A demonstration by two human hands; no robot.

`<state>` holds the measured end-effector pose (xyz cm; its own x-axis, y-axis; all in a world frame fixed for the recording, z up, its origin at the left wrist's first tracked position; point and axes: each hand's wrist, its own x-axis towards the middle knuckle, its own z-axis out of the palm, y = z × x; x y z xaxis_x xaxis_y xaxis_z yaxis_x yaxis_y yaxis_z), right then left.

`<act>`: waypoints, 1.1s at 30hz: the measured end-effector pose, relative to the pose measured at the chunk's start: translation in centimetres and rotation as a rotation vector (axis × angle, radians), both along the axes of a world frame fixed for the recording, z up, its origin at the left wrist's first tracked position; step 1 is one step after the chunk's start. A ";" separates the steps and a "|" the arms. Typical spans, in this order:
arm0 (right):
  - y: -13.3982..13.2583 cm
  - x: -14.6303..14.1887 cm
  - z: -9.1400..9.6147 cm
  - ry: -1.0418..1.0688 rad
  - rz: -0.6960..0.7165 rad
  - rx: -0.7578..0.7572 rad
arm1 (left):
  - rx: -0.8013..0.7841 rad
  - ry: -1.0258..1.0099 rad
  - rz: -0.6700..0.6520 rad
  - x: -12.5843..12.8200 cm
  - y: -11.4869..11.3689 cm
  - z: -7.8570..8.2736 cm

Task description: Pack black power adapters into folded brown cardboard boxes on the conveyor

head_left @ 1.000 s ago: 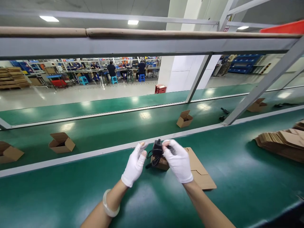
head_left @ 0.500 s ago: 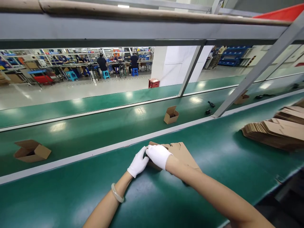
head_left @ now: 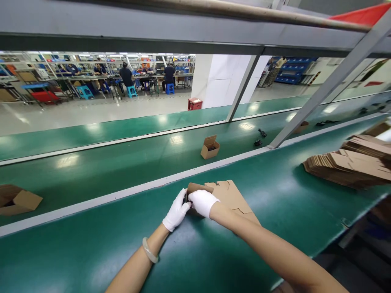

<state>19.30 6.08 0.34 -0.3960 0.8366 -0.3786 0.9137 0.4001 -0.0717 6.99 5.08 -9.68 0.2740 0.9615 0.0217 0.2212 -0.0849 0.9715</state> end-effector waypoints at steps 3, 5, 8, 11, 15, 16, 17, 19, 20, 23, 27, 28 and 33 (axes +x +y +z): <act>-0.2 -0.8 -0.2 0.027 -0.020 0.014 | 0.073 0.018 0.095 0.8 -0.3 -0.4; -0.7 -0.4 0.5 0.084 -0.009 0.039 | 0.128 0.040 0.178 0.6 -0.3 -0.5; -1.4 2.1 1.7 0.213 -0.091 0.124 | 0.207 0.065 0.327 -1.7 1.0 -0.3; -0.4 6.7 2.1 0.208 -0.489 0.229 | 0.267 0.102 0.520 -6.6 3.8 0.6; 2.8 12.8 0.4 0.030 -0.831 0.051 | 0.295 0.189 0.785 -13.9 8.2 2.4; 3.4 13.6 -0.2 0.029 -0.847 0.013 | 0.294 0.210 0.829 -15.3 9.0 2.8; 3.8 14.2 -0.9 0.039 -0.850 -0.012 | 0.294 0.230 0.863 -16.6 9.5 3.1; 4.1 14.6 -1.8 0.070 -0.846 -0.040 | 0.303 0.265 0.916 -18.3 10.0 3.5; 4.0 14.5 -2.1 0.085 -0.844 -0.041 | 0.317 0.282 0.945 -18.6 9.9 3.6; 3.4 14.5 -1.9 0.114 -0.841 -0.016 | 0.401 0.334 1.033 -17.7 9.0 3.7; 2.0 14.8 0.4 0.089 -0.878 0.056 | 0.536 0.329 0.790 -11.6 6.1 4.1; 1.5 14.6 1.2 0.081 -0.883 0.080 | 0.507 0.285 0.659 -9.4 4.9 4.4; -1.5 10.8 4.3 0.147 -0.772 0.353 | 0.221 0.012 -0.131 0.4 -3.0 7.6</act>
<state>30.13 4.58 4.67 0.3080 0.9508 -0.0349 0.9301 -0.3086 -0.1995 7.34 2.04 -2.12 0.3971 0.8902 0.2231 0.2060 -0.3233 0.9236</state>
